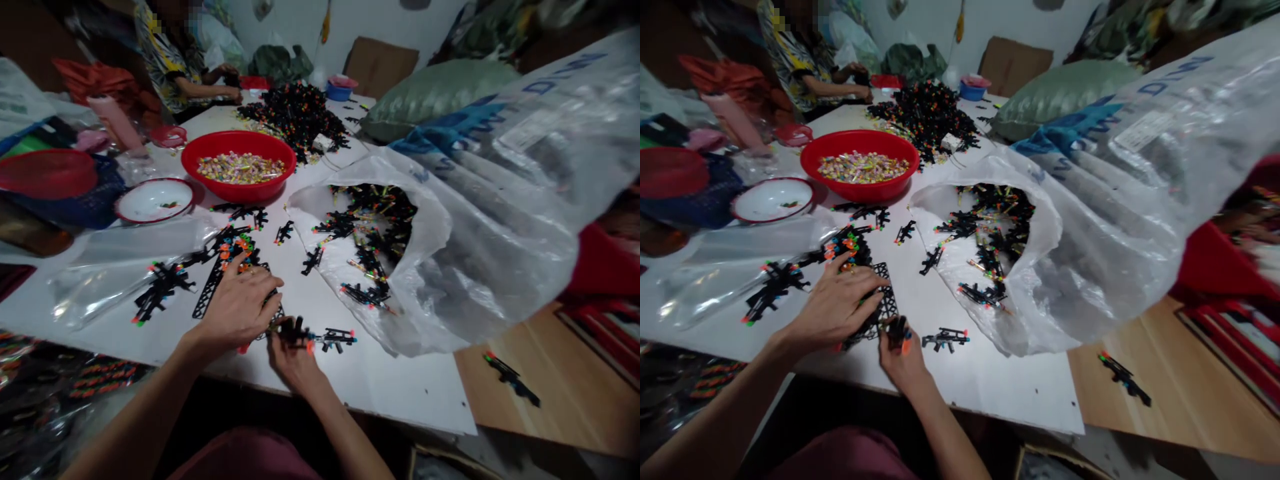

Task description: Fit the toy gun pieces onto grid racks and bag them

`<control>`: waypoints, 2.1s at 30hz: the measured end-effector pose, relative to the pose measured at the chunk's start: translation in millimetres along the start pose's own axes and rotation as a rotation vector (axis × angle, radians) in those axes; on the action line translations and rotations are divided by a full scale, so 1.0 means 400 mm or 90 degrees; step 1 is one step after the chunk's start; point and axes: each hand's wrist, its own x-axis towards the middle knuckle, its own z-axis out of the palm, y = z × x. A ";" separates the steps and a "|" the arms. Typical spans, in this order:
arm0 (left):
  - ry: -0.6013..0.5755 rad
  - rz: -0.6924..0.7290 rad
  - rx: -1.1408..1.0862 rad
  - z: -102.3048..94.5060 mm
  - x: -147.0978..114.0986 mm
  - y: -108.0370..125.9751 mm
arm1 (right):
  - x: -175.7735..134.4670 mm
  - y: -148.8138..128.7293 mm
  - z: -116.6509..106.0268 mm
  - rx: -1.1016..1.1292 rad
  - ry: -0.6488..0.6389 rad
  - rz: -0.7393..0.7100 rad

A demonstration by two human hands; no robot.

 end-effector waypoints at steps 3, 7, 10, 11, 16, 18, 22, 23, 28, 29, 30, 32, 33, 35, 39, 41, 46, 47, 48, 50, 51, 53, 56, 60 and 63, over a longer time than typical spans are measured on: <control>0.010 0.030 -0.002 0.008 -0.004 -0.005 | 0.006 -0.023 0.014 -0.086 -0.021 0.028; 0.022 0.054 0.021 0.017 -0.003 -0.020 | 0.044 -0.039 0.013 -0.214 -0.044 0.021; 0.016 0.069 0.014 0.016 -0.003 -0.022 | 0.058 -0.029 -0.039 -0.227 -0.100 -0.056; 0.012 0.076 0.008 0.015 -0.004 -0.020 | 0.058 -0.024 -0.056 -0.230 -0.121 -0.086; 0.012 0.098 0.008 0.011 -0.006 -0.001 | 0.038 -0.021 -0.035 -0.312 -0.109 -0.106; 0.006 0.113 0.010 0.011 -0.004 -0.001 | 0.032 -0.025 -0.007 -0.333 -0.093 -0.087; -0.001 0.120 0.012 0.007 0.000 -0.018 | 0.035 0.009 -0.084 -0.175 -0.121 -0.124; -0.003 0.120 0.010 0.006 0.000 -0.022 | 0.033 0.034 -0.136 -0.147 -0.110 -0.117; -0.019 0.126 0.010 0.005 -0.010 -0.001 | 0.003 0.212 -0.404 -0.424 0.080 0.217; -0.027 0.124 0.011 0.006 -0.015 0.010 | 0.000 0.238 -0.432 -0.463 0.082 0.252; -0.032 0.119 0.012 0.007 -0.022 0.022 | 0.001 0.253 -0.448 -0.475 0.080 0.262; -0.036 0.108 0.013 0.004 -0.034 0.038 | 0.020 0.248 -0.441 -0.421 0.096 0.227; -0.030 0.105 0.010 -0.001 -0.039 0.040 | 0.037 0.227 -0.421 -0.357 0.115 0.198; 0.007 0.101 -0.003 -0.019 -0.037 0.026 | 0.085 0.160 -0.358 -0.163 0.148 0.121; 0.219 0.006 -0.038 -0.066 0.034 -0.057 | 0.210 0.041 -0.185 0.165 0.109 -0.024; 0.251 -0.068 -0.044 -0.069 0.093 -0.103 | 0.264 0.033 -0.105 0.210 0.082 -0.010; -0.005 -0.108 -0.015 -0.015 0.193 -0.134 | 0.336 0.075 -0.013 0.301 0.123 0.010; -0.037 -0.116 -0.006 -0.003 0.200 -0.126 | 0.342 0.076 -0.012 0.275 0.118 -0.010; -0.060 -0.129 0.000 0.005 0.204 -0.118 | 0.347 0.074 -0.014 0.224 0.104 -0.027; -0.096 -0.167 0.006 0.014 0.206 -0.105 | 0.354 0.058 -0.018 0.088 0.055 -0.046; -0.111 -0.185 0.007 0.015 0.207 -0.102 | 0.357 0.047 -0.018 0.026 0.028 -0.054; -0.123 -0.211 0.012 0.010 0.210 -0.101 | 0.365 0.022 -0.013 -0.068 -0.009 -0.065; -0.125 -0.226 0.041 0.001 0.219 -0.105 | 0.379 -0.006 -0.009 -0.153 -0.027 -0.036; -0.161 -0.225 0.087 -0.003 0.223 -0.106 | 0.359 0.016 -0.055 -0.055 -0.062 -0.007; -0.159 -0.223 0.089 0.002 0.225 -0.107 | 0.256 0.051 -0.115 0.112 -0.034 -0.046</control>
